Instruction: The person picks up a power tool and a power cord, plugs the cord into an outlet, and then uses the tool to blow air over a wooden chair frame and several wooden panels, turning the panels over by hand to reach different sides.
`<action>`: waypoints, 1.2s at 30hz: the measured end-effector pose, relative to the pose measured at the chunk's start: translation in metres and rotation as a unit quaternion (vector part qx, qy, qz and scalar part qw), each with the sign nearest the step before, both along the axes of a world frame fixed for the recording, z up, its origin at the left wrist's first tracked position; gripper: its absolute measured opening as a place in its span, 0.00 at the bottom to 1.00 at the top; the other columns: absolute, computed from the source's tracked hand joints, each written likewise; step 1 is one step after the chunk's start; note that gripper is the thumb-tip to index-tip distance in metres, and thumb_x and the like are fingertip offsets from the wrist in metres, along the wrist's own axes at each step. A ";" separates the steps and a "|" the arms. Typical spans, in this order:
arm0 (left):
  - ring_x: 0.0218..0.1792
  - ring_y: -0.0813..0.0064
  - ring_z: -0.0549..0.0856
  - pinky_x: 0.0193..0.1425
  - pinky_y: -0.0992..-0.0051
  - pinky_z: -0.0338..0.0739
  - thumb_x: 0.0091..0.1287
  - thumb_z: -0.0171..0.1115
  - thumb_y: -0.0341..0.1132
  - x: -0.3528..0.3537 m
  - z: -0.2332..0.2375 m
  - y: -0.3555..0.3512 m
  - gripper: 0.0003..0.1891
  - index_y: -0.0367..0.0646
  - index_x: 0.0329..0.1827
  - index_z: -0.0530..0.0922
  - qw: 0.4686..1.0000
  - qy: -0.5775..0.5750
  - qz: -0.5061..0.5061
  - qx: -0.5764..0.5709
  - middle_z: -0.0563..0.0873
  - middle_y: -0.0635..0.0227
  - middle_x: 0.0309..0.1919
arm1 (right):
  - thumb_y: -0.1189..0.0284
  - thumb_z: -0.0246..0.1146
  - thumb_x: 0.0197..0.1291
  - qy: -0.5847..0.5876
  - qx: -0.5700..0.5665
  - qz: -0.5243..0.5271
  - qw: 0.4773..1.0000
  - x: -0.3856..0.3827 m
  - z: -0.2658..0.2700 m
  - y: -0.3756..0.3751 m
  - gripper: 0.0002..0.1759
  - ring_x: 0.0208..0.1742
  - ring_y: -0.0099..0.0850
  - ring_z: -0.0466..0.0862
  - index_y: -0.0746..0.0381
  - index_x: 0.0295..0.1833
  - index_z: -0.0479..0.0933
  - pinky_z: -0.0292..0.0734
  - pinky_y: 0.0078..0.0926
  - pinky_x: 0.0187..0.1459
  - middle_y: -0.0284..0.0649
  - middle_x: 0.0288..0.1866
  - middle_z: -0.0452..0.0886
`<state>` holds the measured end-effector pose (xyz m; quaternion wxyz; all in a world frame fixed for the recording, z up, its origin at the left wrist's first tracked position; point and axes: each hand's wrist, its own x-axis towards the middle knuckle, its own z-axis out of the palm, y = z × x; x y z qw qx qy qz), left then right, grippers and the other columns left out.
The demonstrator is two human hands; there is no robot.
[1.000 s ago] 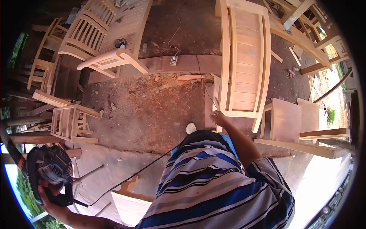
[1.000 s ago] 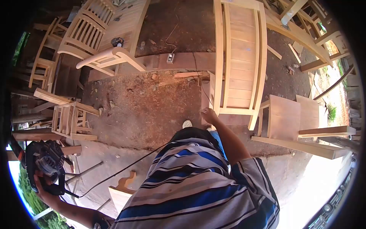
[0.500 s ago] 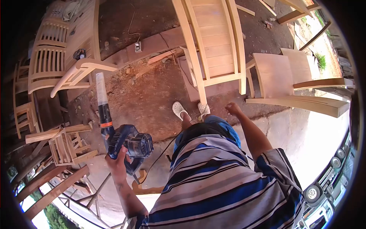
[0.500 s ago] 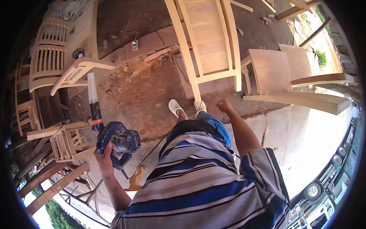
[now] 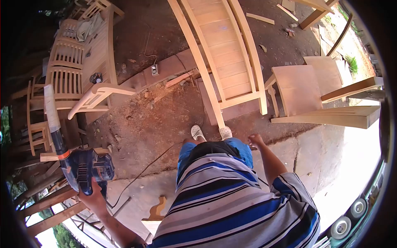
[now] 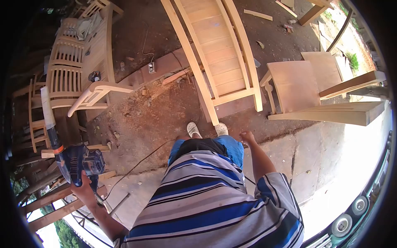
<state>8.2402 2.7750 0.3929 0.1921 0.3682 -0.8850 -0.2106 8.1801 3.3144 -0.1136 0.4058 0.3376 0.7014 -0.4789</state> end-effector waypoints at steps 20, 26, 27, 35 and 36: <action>0.19 0.82 0.68 0.25 0.78 0.61 0.64 0.60 0.33 -0.060 0.017 -0.308 0.11 0.34 0.26 0.77 0.983 0.118 0.004 -0.140 0.73 0.74 0.16 | 0.59 0.58 0.53 0.242 -0.018 0.157 0.957 -0.185 0.041 -0.333 0.20 0.37 0.37 0.83 0.66 0.39 0.79 0.77 0.32 0.41 0.49 0.37 0.83; 0.17 0.84 0.71 0.19 0.81 0.63 0.62 0.58 0.27 -0.145 -0.084 -0.319 0.07 0.35 0.42 0.74 0.991 0.033 0.007 0.129 0.77 0.70 0.22 | 0.59 0.62 0.51 0.189 -0.001 0.173 0.967 -0.231 0.016 -0.344 0.20 0.40 0.38 0.83 0.63 0.42 0.79 0.76 0.33 0.44 0.46 0.37 0.83; 0.18 0.83 0.73 0.21 0.79 0.65 0.61 0.58 0.26 -0.166 -0.095 -0.314 0.09 0.34 0.44 0.74 0.986 0.018 0.010 0.163 0.78 0.68 0.24 | 0.60 0.62 0.52 0.155 0.020 0.146 0.977 -0.243 0.025 -0.342 0.18 0.36 0.34 0.83 0.63 0.40 0.80 0.77 0.32 0.41 0.44 0.34 0.83; 0.12 0.83 0.70 0.11 0.79 0.62 0.55 0.58 0.21 -0.309 -0.182 -0.300 0.19 0.38 0.52 0.73 0.964 0.013 -0.008 0.266 0.78 0.70 0.25 | 0.63 0.63 0.57 -0.061 0.012 -0.024 0.998 -0.324 -0.033 -0.287 0.14 0.15 0.27 0.74 0.64 0.29 0.77 0.68 0.23 0.16 0.37 0.19 0.76; 0.12 0.83 0.70 0.12 0.79 0.63 0.55 0.58 0.21 -0.336 -0.177 -0.291 0.20 0.39 0.53 0.73 0.964 0.036 -0.021 0.261 0.78 0.70 0.24 | 0.61 0.62 0.58 -0.068 -0.011 0.029 0.997 -0.345 -0.035 -0.293 0.15 0.17 0.27 0.76 0.64 0.31 0.77 0.69 0.23 0.18 0.38 0.21 0.77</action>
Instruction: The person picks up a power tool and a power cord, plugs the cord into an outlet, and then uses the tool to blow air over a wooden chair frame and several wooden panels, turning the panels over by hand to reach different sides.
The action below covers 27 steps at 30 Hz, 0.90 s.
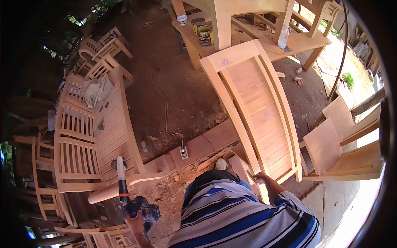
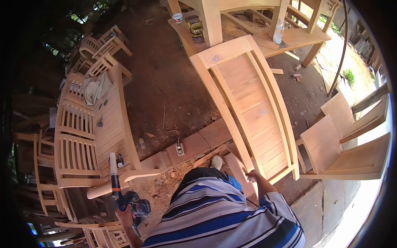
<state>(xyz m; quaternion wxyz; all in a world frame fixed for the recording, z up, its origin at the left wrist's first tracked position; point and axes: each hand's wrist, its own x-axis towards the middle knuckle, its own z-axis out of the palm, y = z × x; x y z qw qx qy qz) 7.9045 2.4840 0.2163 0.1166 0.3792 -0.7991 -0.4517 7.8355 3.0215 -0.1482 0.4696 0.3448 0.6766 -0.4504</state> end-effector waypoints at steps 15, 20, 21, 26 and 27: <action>0.15 0.79 0.76 0.16 0.77 0.72 0.55 0.62 0.30 -0.231 -0.055 -0.127 0.10 0.39 0.39 0.75 0.989 -0.033 0.024 0.145 0.78 0.68 0.22 | 0.57 0.52 0.65 0.000 -0.148 0.063 0.987 -0.136 0.066 -0.050 0.25 0.38 0.31 0.81 0.63 0.60 0.65 0.76 0.29 0.39 0.46 0.39 0.81; 0.15 0.78 0.76 0.16 0.76 0.73 0.54 0.60 0.26 -0.282 -0.114 -0.202 0.17 0.42 0.48 0.71 0.980 -0.024 0.078 0.183 0.79 0.67 0.24 | 0.58 0.53 0.64 -0.084 -0.088 0.053 0.991 -0.092 0.069 -0.040 0.25 0.38 0.32 0.81 0.63 0.59 0.66 0.77 0.30 0.38 0.45 0.39 0.81; 0.15 0.77 0.76 0.16 0.76 0.73 0.54 0.60 0.25 -0.290 -0.127 -0.214 0.16 0.43 0.47 0.71 0.979 -0.011 0.087 0.182 0.79 0.67 0.24 | 0.58 0.54 0.64 -0.088 -0.078 0.049 0.992 -0.094 0.075 -0.044 0.25 0.38 0.32 0.81 0.63 0.59 0.66 0.77 0.30 0.38 0.45 0.39 0.81; 0.15 0.76 0.77 0.15 0.76 0.73 0.54 0.59 0.21 -0.355 -0.193 -0.291 0.15 0.42 0.44 0.72 0.973 -0.002 0.154 0.172 0.79 0.66 0.24 | 0.58 0.55 0.62 -0.096 -0.020 0.017 0.995 -0.153 0.116 -0.079 0.24 0.37 0.32 0.81 0.63 0.58 0.66 0.77 0.31 0.38 0.45 0.38 0.80; 0.14 0.76 0.77 0.14 0.76 0.73 0.53 0.59 0.21 -0.369 -0.209 -0.310 0.15 0.41 0.44 0.72 0.970 -0.007 0.165 0.176 0.79 0.66 0.24 | 0.58 0.55 0.62 -0.090 -0.003 0.008 0.996 -0.179 0.127 -0.089 0.24 0.37 0.32 0.81 0.63 0.58 0.67 0.77 0.31 0.38 0.45 0.38 0.80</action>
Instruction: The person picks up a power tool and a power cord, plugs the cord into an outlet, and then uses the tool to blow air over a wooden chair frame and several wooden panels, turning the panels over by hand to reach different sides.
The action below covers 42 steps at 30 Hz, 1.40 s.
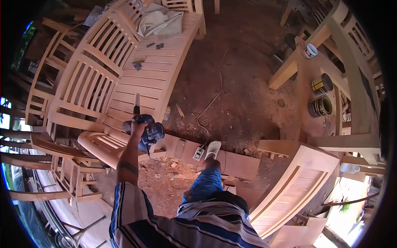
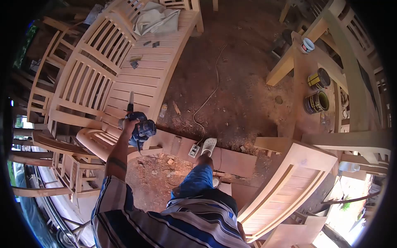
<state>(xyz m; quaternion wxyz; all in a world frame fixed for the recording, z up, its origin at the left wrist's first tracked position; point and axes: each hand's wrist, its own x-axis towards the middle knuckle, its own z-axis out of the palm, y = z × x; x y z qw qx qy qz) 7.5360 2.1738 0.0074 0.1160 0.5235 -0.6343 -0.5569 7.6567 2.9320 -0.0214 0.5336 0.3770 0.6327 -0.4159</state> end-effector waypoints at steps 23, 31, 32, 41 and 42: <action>0.47 0.48 0.79 0.50 0.58 0.75 0.57 0.59 0.40 -0.116 -0.166 -0.170 0.29 0.33 0.59 0.64 0.891 -0.353 0.035 -0.284 0.75 0.44 0.48 | 0.62 0.58 0.63 0.113 0.093 0.184 0.972 -0.249 0.077 -0.134 0.18 0.35 0.34 0.83 0.65 0.50 0.71 0.79 0.30 0.35 0.45 0.36 0.82; 0.50 0.48 0.76 0.52 0.57 0.72 0.55 0.60 0.33 -0.092 -0.138 -0.125 0.36 0.43 0.67 0.54 0.876 -0.382 -0.009 -0.296 0.70 0.45 0.51 | 0.60 0.57 0.62 0.152 0.057 0.169 0.972 -0.272 0.080 -0.160 0.21 0.34 0.33 0.83 0.66 0.51 0.70 0.78 0.29 0.36 0.45 0.36 0.81; 0.51 0.49 0.75 0.53 0.57 0.71 0.54 0.59 0.31 -0.085 -0.128 -0.109 0.36 0.42 0.67 0.54 0.865 -0.392 -0.029 -0.312 0.70 0.45 0.51 | 0.61 0.57 0.63 0.158 0.053 0.151 0.974 -0.272 0.082 -0.159 0.19 0.34 0.32 0.82 0.65 0.51 0.70 0.78 0.27 0.35 0.44 0.35 0.81; 0.65 0.41 0.61 0.67 0.55 0.59 0.51 0.59 0.38 -0.024 -0.087 0.092 0.38 0.35 0.66 0.56 0.900 -0.398 -0.155 -0.092 0.56 0.34 0.64 | 0.65 0.56 0.64 0.185 -0.005 0.040 0.982 -0.310 0.035 -0.153 0.15 0.29 0.28 0.80 0.63 0.51 0.70 0.77 0.24 0.30 0.42 0.34 0.80; 0.64 0.41 0.63 0.67 0.54 0.58 0.49 0.60 0.38 -0.014 -0.106 0.108 0.37 0.35 0.64 0.59 0.914 -0.365 -0.141 -0.109 0.59 0.32 0.62 | 0.65 0.56 0.64 0.170 -0.013 0.018 0.985 -0.316 0.023 -0.151 0.16 0.29 0.28 0.80 0.62 0.52 0.70 0.77 0.24 0.30 0.42 0.34 0.80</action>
